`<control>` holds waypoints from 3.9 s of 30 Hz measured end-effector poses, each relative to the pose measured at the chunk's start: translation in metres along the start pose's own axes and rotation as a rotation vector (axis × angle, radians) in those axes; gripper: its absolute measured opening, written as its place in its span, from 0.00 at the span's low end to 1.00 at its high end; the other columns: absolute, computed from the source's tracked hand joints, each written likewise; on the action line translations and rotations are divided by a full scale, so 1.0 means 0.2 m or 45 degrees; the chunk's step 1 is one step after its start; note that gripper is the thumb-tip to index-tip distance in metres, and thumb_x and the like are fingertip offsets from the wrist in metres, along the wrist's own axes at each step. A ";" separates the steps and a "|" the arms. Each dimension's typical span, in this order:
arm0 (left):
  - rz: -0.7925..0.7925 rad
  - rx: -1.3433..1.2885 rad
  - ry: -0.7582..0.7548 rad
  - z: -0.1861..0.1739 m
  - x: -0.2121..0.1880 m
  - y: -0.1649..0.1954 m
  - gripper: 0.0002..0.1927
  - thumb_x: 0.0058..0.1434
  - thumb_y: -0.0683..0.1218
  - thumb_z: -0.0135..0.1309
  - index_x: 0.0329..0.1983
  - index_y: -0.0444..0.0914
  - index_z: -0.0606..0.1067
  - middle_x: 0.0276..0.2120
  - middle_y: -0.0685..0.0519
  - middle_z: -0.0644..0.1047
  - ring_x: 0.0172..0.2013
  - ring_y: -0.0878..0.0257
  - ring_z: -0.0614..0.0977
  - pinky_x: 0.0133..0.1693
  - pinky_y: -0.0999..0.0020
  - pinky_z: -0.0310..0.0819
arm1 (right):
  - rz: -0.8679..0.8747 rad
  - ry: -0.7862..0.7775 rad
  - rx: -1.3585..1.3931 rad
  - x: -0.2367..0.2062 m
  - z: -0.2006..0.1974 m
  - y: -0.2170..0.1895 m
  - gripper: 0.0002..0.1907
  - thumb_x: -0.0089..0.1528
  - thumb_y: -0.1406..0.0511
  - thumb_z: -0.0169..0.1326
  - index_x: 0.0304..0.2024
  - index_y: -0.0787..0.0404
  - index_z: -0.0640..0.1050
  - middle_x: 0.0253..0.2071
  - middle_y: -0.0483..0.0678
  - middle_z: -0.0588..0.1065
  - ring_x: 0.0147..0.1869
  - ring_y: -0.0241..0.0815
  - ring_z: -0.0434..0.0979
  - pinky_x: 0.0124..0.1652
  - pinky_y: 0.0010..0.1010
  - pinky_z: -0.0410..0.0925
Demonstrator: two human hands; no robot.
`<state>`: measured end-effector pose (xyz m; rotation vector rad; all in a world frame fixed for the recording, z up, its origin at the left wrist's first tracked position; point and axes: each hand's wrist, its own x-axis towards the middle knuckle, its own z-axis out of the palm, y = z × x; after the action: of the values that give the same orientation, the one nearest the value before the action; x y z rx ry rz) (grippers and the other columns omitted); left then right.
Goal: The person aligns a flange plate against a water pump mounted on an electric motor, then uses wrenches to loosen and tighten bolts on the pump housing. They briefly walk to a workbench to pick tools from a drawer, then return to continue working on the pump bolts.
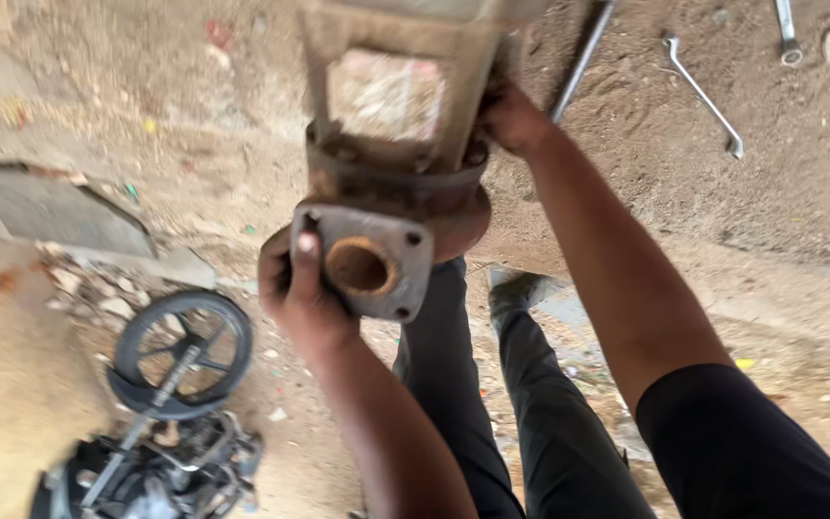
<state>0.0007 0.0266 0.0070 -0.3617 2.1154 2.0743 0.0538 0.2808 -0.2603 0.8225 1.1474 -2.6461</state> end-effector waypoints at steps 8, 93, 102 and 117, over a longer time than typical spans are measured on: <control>-0.057 -0.101 0.056 0.02 -0.03 0.02 0.08 0.62 0.37 0.64 0.42 0.30 0.79 0.39 0.49 0.82 0.40 0.64 0.80 0.47 0.69 0.77 | 0.150 0.194 -0.617 -0.02 0.04 -0.07 0.12 0.68 0.68 0.54 0.53 0.68 0.75 0.47 0.55 0.79 0.51 0.46 0.82 0.47 0.39 0.77; -0.203 -0.167 0.049 0.05 -0.06 0.15 0.12 0.65 0.42 0.67 0.46 0.32 0.78 0.41 0.48 0.80 0.43 0.62 0.80 0.50 0.67 0.78 | 0.346 0.280 0.087 -0.06 -0.06 0.12 0.22 0.67 0.69 0.52 0.63 0.72 0.68 0.40 0.61 0.80 0.34 0.46 0.84 0.30 0.38 0.78; -0.204 -0.203 0.017 0.04 -0.06 0.15 0.11 0.67 0.41 0.66 0.47 0.31 0.77 0.38 0.47 0.80 0.40 0.63 0.80 0.47 0.70 0.77 | 0.364 0.272 0.075 -0.05 -0.07 0.10 0.17 0.66 0.70 0.53 0.57 0.71 0.72 0.35 0.57 0.80 0.31 0.44 0.84 0.27 0.36 0.78; -0.193 -0.198 0.024 0.05 -0.06 0.15 0.12 0.67 0.42 0.67 0.46 0.31 0.77 0.38 0.47 0.80 0.39 0.62 0.80 0.46 0.69 0.78 | 0.273 0.006 -0.048 -0.03 -0.06 0.11 0.27 0.79 0.64 0.52 0.60 0.91 0.65 0.32 0.66 0.73 0.27 0.47 0.72 0.25 0.39 0.69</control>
<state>0.0032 0.0383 0.0394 -0.5455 1.8769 2.1591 0.0722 0.2731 -0.2780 0.8907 1.0432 -2.4430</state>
